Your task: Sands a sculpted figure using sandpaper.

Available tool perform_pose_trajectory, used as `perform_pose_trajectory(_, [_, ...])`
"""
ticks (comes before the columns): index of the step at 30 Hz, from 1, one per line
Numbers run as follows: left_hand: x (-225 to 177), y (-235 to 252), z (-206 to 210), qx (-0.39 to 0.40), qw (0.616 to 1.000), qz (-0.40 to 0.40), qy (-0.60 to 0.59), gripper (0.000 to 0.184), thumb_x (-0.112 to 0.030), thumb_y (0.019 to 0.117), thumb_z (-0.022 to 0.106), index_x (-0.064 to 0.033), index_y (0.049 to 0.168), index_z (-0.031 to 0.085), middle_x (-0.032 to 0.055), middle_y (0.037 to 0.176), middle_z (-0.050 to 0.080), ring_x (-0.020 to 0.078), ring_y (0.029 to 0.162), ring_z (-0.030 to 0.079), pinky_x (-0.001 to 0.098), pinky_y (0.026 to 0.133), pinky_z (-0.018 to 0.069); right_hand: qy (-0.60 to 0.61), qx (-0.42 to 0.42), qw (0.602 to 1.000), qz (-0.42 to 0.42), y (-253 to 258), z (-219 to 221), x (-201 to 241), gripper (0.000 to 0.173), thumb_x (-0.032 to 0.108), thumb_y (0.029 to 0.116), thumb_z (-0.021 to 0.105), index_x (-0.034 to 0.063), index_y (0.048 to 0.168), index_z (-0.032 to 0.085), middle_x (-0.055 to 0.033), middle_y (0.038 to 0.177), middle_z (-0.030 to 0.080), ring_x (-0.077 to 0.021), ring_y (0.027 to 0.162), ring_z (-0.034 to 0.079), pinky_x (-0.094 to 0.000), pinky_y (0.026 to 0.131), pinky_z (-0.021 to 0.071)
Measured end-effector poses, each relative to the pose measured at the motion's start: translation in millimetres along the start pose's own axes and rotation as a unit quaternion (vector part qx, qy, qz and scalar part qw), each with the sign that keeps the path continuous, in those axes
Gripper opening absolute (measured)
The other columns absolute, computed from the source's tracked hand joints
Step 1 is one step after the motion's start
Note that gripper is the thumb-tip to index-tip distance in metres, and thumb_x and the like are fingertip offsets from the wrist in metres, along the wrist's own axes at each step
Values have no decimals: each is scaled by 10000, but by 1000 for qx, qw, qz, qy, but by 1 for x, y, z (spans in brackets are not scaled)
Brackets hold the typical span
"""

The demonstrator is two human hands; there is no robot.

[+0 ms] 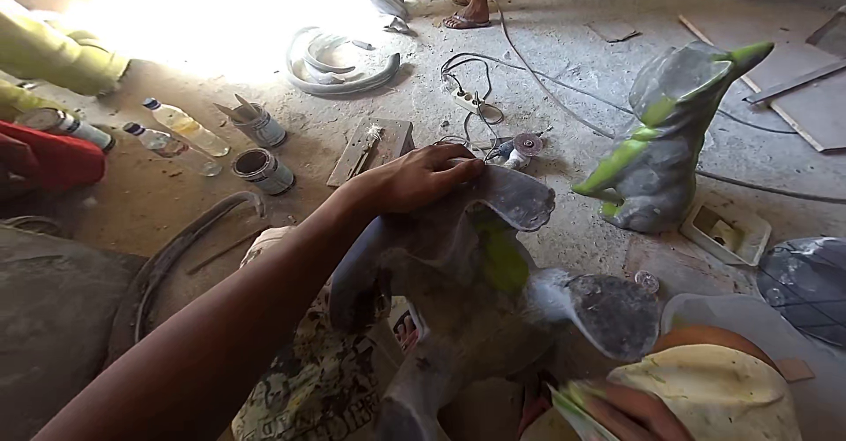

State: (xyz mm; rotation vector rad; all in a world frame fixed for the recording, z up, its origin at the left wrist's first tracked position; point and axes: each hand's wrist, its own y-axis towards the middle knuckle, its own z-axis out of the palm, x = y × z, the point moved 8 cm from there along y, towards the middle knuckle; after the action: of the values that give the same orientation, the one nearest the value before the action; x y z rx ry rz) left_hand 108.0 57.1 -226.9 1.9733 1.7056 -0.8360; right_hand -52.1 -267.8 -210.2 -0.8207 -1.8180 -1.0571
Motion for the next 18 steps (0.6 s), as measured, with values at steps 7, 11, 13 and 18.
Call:
perform_pose_trajectory(7, [-3, 12, 5, -26, 995, -74, 57, 616, -737, 1002, 287, -280, 1242, 623, 18, 1026, 687, 182, 957, 680, 524, 805, 541, -305, -128, 944, -5, 11, 26, -60, 283, 149, 942, 630, 84, 1173, 781, -111, 1129, 720, -117, 1030, 683, -241, 887, 580])
perform_pose_trajectory(11, [-4, 21, 9, -31, 993, -90, 71, 646, -777, 979, 257, -282, 1188, 615, 20, 963, 670, 206, 909, 679, 548, 746, 537, -382, -130, 915, 8, 22, 42, -72, 293, 182, 944, 638, 80, 1182, 774, -89, 1015, 692, -87, 813, 657, -207, 672, 567])
perform_pose_trajectory(13, [-6, 23, 10, -30, 992, -95, 76, 656, -788, 971, 259, -280, 1174, 619, 24, 957, 666, 217, 912, 675, 554, 748, 532, -411, -97, 906, 20, 23, 52, -77, 318, 166, 934, 628, 80, 1209, 764, -62, 946, 691, -104, 768, 658, -236, 636, 572])
perform_pose_trajectory(18, [-6, 26, 10, -30, 991, -100, 85, 682, -807, 958, 244, -284, 1182, 620, 40, 974, 672, 252, 947, 674, 580, 769, 525, -450, 9, 892, 35, 8, 57, -85, 362, 100, 888, 651, 136, 1231, 762, -54, 923, 674, -144, 738, 664, -277, 575, 571])
